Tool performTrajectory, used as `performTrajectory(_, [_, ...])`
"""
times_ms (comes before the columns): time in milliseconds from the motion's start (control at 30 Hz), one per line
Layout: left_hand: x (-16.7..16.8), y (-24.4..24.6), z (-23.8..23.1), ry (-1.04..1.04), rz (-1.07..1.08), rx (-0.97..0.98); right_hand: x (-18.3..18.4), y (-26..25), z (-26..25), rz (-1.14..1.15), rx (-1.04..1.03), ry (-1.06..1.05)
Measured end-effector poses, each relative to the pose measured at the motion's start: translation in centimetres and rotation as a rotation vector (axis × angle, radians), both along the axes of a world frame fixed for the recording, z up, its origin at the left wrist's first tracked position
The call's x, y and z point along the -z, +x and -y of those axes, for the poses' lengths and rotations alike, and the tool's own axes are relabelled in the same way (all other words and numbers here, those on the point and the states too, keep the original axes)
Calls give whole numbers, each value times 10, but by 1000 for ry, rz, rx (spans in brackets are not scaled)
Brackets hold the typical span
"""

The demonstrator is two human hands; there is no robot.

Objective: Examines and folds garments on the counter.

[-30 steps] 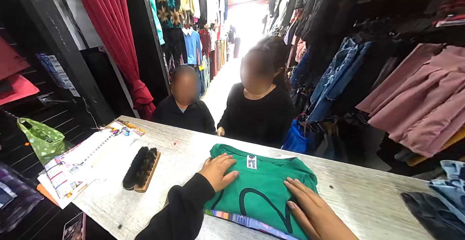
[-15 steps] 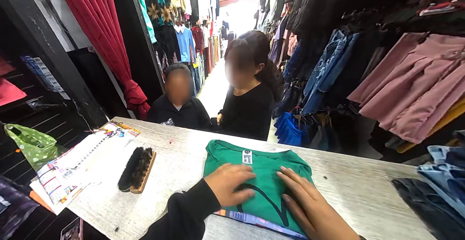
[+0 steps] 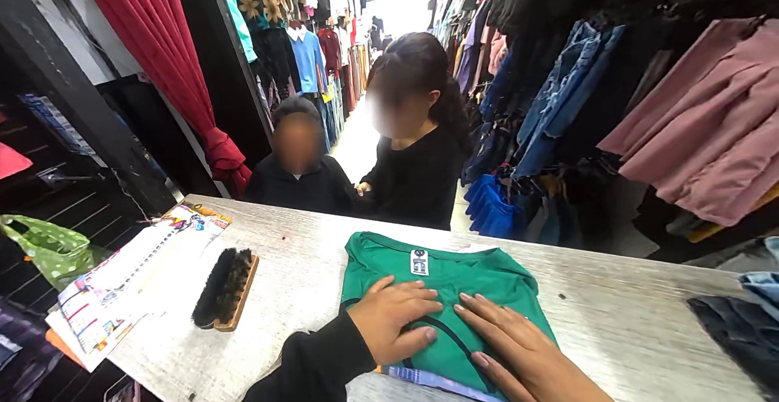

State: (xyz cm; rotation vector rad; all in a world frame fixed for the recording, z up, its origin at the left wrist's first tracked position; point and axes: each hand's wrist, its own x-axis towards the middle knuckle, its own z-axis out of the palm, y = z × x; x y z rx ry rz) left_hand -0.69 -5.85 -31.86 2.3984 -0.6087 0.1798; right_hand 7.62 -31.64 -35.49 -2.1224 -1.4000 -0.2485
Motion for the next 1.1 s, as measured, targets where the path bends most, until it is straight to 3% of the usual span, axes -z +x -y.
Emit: performTrajectory(1100, [3,1,0,-11,25,4,-4,2,5,-48,-38,-61])
